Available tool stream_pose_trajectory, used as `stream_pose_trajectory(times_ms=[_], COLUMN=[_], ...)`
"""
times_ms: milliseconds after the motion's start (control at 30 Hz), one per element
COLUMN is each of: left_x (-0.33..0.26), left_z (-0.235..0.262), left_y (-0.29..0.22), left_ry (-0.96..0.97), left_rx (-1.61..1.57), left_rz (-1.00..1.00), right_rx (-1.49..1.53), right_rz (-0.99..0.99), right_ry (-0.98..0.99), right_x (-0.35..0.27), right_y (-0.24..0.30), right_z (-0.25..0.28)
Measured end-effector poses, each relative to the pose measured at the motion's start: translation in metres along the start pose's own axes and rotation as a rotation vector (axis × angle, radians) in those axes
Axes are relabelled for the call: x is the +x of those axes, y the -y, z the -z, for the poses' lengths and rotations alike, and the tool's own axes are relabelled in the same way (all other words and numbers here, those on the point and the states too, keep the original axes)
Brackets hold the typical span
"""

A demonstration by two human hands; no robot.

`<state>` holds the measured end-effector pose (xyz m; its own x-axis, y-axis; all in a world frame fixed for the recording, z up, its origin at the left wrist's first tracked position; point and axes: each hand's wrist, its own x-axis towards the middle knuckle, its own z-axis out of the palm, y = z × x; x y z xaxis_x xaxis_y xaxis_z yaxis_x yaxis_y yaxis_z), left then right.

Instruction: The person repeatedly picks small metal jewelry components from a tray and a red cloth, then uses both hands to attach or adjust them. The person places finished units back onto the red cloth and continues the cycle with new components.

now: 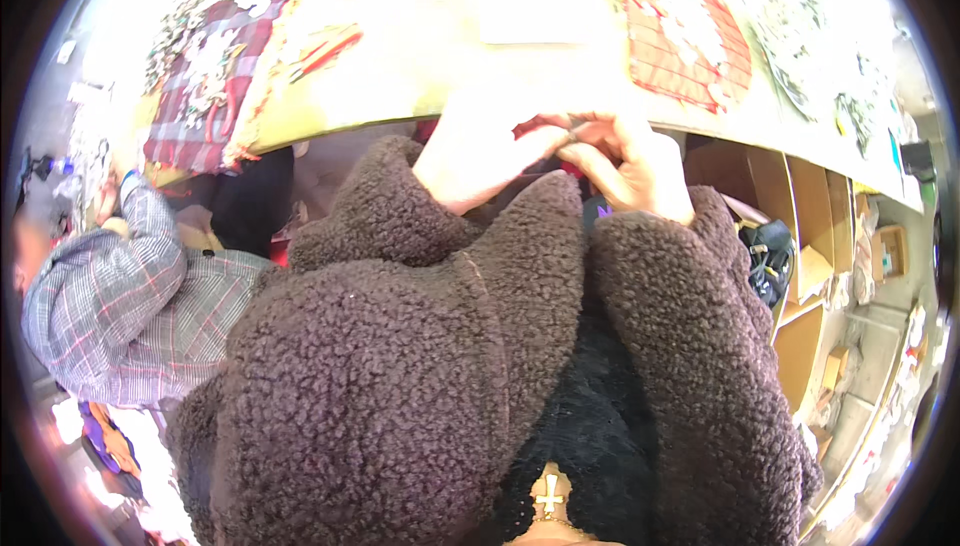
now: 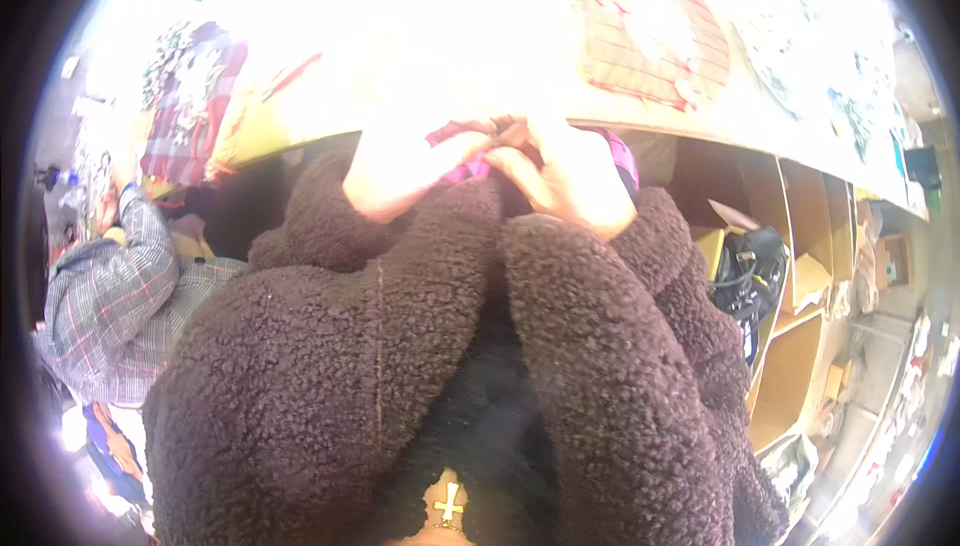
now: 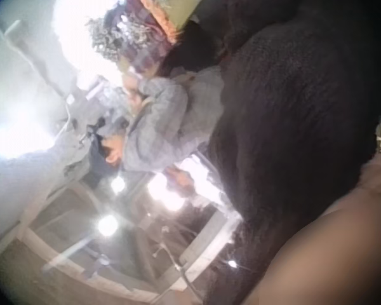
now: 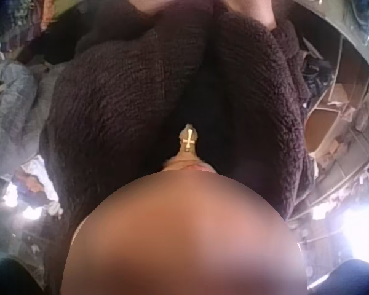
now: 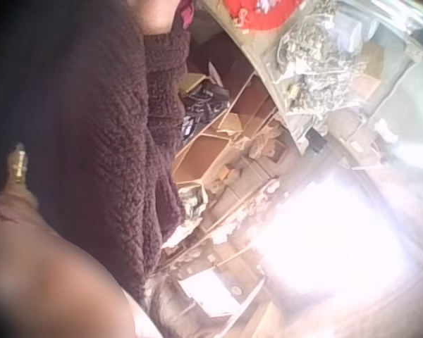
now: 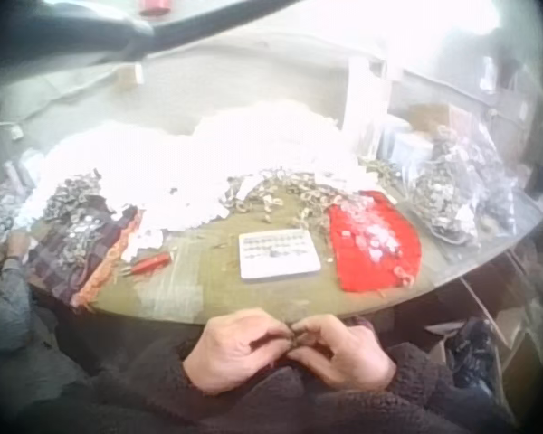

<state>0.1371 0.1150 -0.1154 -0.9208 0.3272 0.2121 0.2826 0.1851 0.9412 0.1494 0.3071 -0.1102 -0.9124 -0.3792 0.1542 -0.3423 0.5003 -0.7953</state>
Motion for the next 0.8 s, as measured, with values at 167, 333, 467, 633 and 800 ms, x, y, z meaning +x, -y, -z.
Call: stream_pose_trajectory(times_ms=[167,333,467,633,800], left_x=[-0.015,-0.020,-0.021,-0.017,-0.004], left_z=[0.007,0.010,0.022,0.067,0.166], left_y=[0.002,0.008,0.015,0.037,0.075], left_ry=[0.031,-0.015,-0.017,-0.163,-0.494], left_rx=[-0.487,-0.734,-0.734,0.023,1.049], left_rz=[0.274,0.391,0.466,0.234,-0.085], right_rx=[-0.184,-0.191,-0.322,-0.224,0.350], right_rz=[0.429,0.285,0.347,0.440,-0.098], right_ry=[-0.191,-0.232,-0.172,-0.192,-0.072], right_x=[0.005,0.010,0.018,0.031,0.030], right_y=[0.016,0.017,0.009,-0.004,-0.006], right_z=[-0.013,-0.033,-0.038,-0.050,-0.055])
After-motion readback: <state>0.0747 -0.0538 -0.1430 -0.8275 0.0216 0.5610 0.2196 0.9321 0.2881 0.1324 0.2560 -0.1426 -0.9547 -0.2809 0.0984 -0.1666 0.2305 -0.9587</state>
